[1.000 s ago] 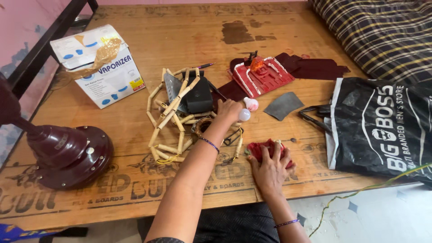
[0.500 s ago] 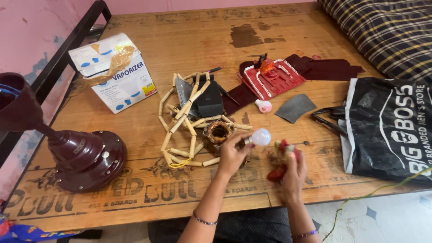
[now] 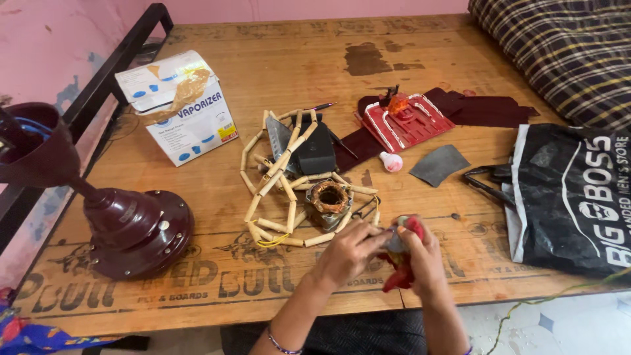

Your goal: The person cleans and disassembles components of a ceiling fan, wiping the motor housing with a cloth and then inspecting and cleaning internal motor parts and wiring by hand.

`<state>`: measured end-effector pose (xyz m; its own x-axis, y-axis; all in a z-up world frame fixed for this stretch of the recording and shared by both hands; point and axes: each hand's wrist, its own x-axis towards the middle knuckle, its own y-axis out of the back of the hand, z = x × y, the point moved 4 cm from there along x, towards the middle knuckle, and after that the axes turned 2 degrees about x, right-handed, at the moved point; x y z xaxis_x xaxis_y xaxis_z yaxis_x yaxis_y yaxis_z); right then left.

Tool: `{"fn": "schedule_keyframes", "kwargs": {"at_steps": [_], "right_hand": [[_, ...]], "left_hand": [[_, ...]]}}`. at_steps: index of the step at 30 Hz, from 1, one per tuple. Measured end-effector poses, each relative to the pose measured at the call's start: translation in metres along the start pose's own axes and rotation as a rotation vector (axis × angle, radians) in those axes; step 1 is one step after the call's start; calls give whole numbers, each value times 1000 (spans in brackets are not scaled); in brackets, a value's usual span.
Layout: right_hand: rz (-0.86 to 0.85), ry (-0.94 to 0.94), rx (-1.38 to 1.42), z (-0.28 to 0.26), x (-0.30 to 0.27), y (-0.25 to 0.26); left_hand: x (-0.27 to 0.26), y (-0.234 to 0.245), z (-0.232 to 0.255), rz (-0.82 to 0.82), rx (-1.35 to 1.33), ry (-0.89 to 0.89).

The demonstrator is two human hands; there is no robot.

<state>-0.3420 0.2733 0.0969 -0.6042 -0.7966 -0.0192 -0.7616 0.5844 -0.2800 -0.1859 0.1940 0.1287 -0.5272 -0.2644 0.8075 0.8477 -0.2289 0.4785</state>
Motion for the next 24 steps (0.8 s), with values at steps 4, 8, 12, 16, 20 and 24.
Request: {"fn": "schedule_keyframes", "kwargs": {"at_steps": [4, 8, 12, 16, 20, 24], "right_hand": [[-251, -384, -22, 1, 17, -3], [-161, -283, -75, 0, 0, -35], [149, 657, -849, -28, -40, -73], [94, 1132, -966, -30, -68, -85], [111, 1067, -840, -36, -64, -77], [21, 844, -669, -53, -56, -69]], "left_hand": [[-19, 3, 4, -69, 126, -199], [-24, -5, -7, -27, -29, 127], [-24, 3, -12, 173, -290, 595], [-26, 3, -18, 245, -967, 1006], [-9, 20, -2, 159, -748, 639], [3, 41, 1, 80, -385, 418]]}}
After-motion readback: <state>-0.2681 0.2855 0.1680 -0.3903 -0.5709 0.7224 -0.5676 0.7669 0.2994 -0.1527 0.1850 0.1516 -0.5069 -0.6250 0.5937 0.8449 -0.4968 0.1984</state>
